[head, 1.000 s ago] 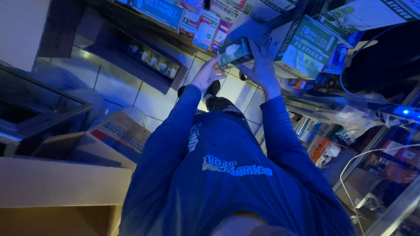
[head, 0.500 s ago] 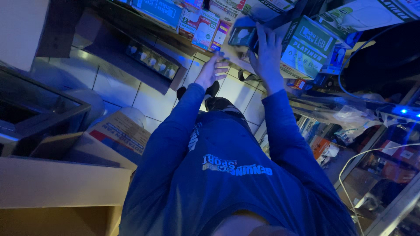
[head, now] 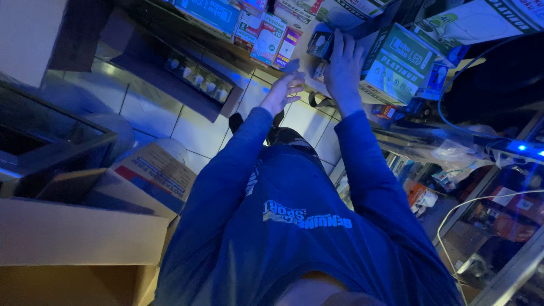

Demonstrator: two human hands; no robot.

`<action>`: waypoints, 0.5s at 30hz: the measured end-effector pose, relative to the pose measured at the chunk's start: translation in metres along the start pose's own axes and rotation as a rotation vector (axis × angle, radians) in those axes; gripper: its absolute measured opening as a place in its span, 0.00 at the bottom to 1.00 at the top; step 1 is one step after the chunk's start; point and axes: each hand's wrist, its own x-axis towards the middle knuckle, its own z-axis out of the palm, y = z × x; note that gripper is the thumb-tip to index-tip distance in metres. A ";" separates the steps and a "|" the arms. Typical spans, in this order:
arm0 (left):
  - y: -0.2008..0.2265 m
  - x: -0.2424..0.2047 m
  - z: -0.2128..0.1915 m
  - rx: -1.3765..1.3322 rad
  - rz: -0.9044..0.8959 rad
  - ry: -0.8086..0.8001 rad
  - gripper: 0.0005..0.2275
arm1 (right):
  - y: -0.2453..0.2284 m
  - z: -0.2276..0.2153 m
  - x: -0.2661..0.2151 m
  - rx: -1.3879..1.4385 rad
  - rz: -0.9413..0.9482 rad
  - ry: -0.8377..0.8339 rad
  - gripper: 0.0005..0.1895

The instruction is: The person organizes various boxes of light bulbs on shelves and in storage bins, handling them one at a time and placing them into a long cardboard box.

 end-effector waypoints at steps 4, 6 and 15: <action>-0.004 0.009 0.035 0.081 0.012 0.029 0.33 | 0.002 0.005 0.004 -0.132 -0.090 0.005 0.43; -0.005 0.011 0.042 0.143 0.017 0.016 0.36 | 0.003 0.010 0.008 -0.163 -0.084 0.033 0.43; -0.023 0.030 0.041 0.188 0.053 -0.053 0.33 | 0.026 0.037 0.025 -0.356 -0.040 -0.037 0.39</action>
